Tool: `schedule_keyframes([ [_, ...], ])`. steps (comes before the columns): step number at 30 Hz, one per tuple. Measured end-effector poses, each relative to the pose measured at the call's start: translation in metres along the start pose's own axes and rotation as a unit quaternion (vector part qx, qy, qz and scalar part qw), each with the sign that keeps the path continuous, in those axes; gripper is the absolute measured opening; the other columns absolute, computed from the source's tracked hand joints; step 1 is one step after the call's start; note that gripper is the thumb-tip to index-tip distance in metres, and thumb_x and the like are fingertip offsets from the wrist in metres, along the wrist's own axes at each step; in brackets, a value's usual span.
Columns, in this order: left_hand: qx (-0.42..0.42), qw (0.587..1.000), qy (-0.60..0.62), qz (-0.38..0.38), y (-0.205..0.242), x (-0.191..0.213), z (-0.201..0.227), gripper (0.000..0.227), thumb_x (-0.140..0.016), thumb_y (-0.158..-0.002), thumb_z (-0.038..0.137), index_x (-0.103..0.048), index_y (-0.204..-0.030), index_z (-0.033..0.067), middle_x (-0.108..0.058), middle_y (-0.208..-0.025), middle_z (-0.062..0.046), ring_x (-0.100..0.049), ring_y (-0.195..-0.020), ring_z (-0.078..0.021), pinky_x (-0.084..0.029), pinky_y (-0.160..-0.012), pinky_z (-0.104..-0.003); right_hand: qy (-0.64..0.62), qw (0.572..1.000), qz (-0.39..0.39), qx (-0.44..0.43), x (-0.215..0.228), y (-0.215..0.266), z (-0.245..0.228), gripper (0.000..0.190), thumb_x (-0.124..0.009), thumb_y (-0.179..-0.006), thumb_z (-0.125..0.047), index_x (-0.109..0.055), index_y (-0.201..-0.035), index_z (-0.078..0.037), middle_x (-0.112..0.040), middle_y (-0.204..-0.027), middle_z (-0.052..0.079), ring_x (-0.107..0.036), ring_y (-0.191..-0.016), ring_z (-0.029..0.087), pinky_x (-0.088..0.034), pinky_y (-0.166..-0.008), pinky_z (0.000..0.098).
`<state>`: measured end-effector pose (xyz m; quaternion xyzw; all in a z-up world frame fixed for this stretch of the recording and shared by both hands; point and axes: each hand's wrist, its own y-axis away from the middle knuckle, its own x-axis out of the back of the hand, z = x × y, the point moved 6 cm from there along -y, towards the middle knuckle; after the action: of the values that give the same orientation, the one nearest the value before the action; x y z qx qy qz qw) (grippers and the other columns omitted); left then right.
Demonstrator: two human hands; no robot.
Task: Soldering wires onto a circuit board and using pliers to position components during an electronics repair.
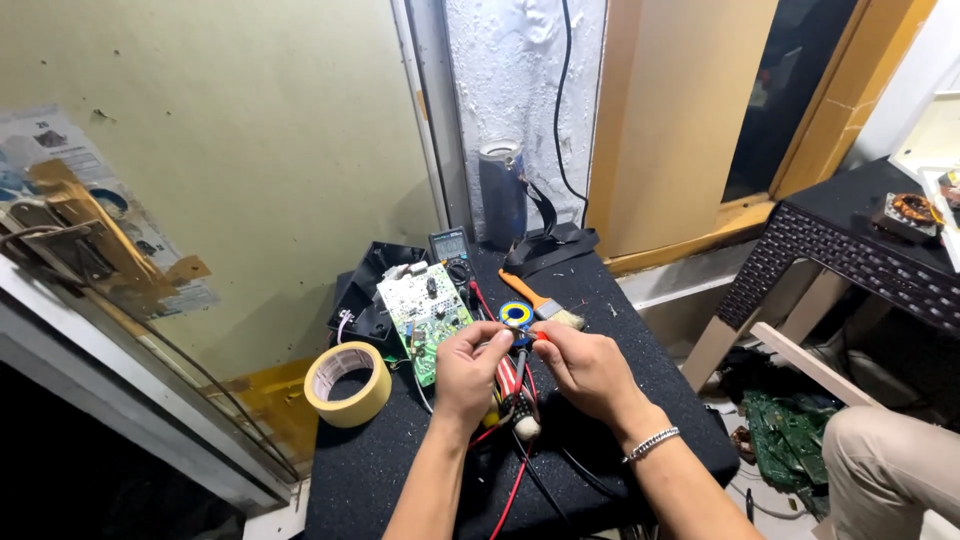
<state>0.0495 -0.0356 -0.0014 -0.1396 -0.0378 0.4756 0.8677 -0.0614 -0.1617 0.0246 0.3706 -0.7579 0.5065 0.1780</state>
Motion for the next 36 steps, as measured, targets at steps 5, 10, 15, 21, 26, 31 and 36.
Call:
schedule_keyframes([
  [5, -0.002, 1.000, 0.012, 0.001, -0.003, 0.003, -0.001, 0.012, -0.074, -0.088, 0.006, -0.082, -0.096, 0.0014, -0.077, -0.085, -0.005, -0.054, -0.069, -0.0037, -0.057, -0.065, -0.027, -0.007, 1.000, -0.004, -0.003, 0.005, -0.003, -0.005, 0.031, -0.045, -0.104, -0.044, -0.069, -0.109, -0.025, -0.072, -0.072, 0.014, -0.071, -0.071, 0.043, -0.059, -0.061, 0.0514],
  [10, -0.002, 1.000, -0.002, -0.011, -0.002, -0.002, 0.000, 0.012, -0.074, -0.087, 0.004, -0.083, -0.095, 0.0009, -0.077, -0.082, -0.005, -0.057, -0.070, -0.0037, -0.057, -0.065, -0.026, -0.010, 1.000, -0.006, -0.005, 0.005, -0.002, -0.004, 0.031, -0.044, -0.104, -0.044, -0.068, -0.109, -0.026, -0.071, -0.073, 0.014, -0.070, -0.072, 0.044, -0.059, -0.061, 0.0528],
  [15, -0.009, 1.000, 0.019, 0.009, -0.001, 0.004, 0.013, 0.012, -0.074, -0.089, 0.006, -0.081, -0.097, -0.0005, -0.076, -0.085, -0.006, -0.053, -0.073, -0.0055, -0.056, -0.067, -0.027, -0.022, 1.000, 0.008, -0.001, 0.007, -0.001, -0.001, 0.030, -0.045, -0.103, -0.043, -0.068, -0.110, -0.025, -0.070, -0.074, 0.017, -0.069, -0.073, 0.046, -0.058, -0.060, 0.0545],
  [21, -0.065, 0.995, -0.074, -0.005, 0.008, -0.003, 0.032, 0.012, -0.071, -0.094, 0.012, -0.076, -0.085, 0.0051, -0.040, -0.054, 0.006, -0.033, -0.048, -0.0061, -0.028, -0.046, -0.025, -0.109, 0.993, 0.047, 0.025, 0.020, 0.007, 0.001, 0.049, -0.038, -0.105, -0.047, -0.066, -0.119, -0.009, -0.076, -0.100, 0.007, -0.074, -0.079, 0.024, -0.054, -0.070, 0.0346],
  [26, -0.095, 0.986, -0.130, -0.048, 0.013, -0.015, 0.038, 0.010, -0.073, -0.091, 0.012, -0.076, -0.083, 0.0075, -0.060, -0.061, 0.006, -0.048, -0.055, -0.0044, -0.040, -0.053, -0.024, -0.200, 0.971, 0.131, -0.009, 0.030, 0.005, 0.000, 0.034, -0.062, -0.099, -0.032, -0.065, -0.120, -0.006, -0.074, -0.110, 0.008, -0.071, -0.094, 0.018, -0.056, -0.086, 0.0304],
  [31, -0.118, 0.980, -0.156, -0.046, 0.011, -0.019, 0.033, 0.008, -0.076, -0.085, 0.014, -0.083, -0.088, 0.0110, -0.076, -0.068, -0.003, -0.065, -0.063, -0.0095, -0.053, -0.058, -0.028, -0.256, 0.958, 0.128, 0.010, 0.027, 0.002, -0.006, 0.026, -0.071, -0.091, -0.008, -0.068, -0.117, -0.007, -0.073, -0.088, 0.007, -0.065, -0.069, 0.015, -0.056, -0.069, 0.0304],
  [36, -0.110, 0.982, -0.146, -0.041, 0.010, -0.017, 0.029, 0.012, -0.078, -0.083, 0.015, -0.085, -0.093, 0.0141, -0.077, -0.067, -0.008, -0.071, -0.069, -0.0141, -0.057, -0.061, -0.032, -0.291, 0.946, 0.142, -0.022, 0.021, 0.002, 0.004, 0.028, -0.074, -0.087, -0.003, -0.071, -0.115, -0.005, -0.078, -0.080, 0.010, -0.064, -0.059, 0.016, -0.055, -0.061, 0.0310],
])
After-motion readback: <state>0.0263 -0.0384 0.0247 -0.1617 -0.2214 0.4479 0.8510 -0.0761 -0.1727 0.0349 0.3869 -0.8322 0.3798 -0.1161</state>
